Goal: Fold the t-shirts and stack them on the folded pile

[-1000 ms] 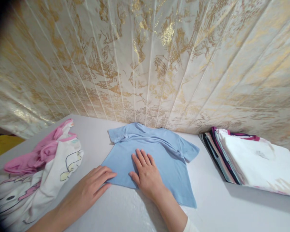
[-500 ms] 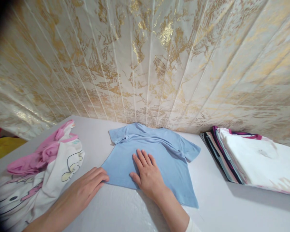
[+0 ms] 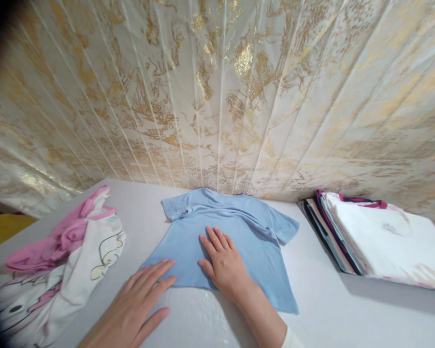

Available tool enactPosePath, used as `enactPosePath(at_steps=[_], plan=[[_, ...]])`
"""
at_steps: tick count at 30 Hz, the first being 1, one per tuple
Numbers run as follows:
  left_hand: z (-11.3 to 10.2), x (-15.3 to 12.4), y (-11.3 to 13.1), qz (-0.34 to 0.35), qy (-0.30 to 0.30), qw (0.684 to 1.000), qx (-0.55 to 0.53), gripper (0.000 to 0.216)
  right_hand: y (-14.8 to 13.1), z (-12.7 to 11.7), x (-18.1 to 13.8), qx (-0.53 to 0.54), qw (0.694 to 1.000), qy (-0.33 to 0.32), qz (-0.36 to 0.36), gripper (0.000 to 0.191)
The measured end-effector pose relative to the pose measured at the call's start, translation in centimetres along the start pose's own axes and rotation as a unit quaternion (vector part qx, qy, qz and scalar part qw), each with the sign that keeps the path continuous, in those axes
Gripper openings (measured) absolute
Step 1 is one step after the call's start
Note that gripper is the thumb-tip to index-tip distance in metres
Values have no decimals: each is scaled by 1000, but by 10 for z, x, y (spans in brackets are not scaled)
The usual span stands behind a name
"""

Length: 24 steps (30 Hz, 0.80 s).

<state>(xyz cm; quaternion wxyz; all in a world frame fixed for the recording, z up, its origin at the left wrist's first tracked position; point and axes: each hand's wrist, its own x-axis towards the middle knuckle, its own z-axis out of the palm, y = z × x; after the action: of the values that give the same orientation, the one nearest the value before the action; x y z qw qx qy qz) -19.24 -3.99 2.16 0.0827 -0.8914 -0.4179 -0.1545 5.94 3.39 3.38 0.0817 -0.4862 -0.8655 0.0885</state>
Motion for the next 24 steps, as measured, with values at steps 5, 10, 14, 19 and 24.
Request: enactPosePath(at_steps=[5,10,14,19,24], plan=[[-2,6,7,-39,19,998,-36,29,0,2,0,15,999,28,18,60],[-7,36,34,21,-20,995,-96,47,-2,5,-2,39,996,69,26,52],[-8,52,45,54,-75,987,-135,42,5,1,-1,20,998,56,17,53],[-2,50,44,50,-72,986,-142,49,12,-2,0,-11,998,46,51,54],[5,43,44,53,-65,988,-130,54,8,0,-9,-3,999,34,7,60]])
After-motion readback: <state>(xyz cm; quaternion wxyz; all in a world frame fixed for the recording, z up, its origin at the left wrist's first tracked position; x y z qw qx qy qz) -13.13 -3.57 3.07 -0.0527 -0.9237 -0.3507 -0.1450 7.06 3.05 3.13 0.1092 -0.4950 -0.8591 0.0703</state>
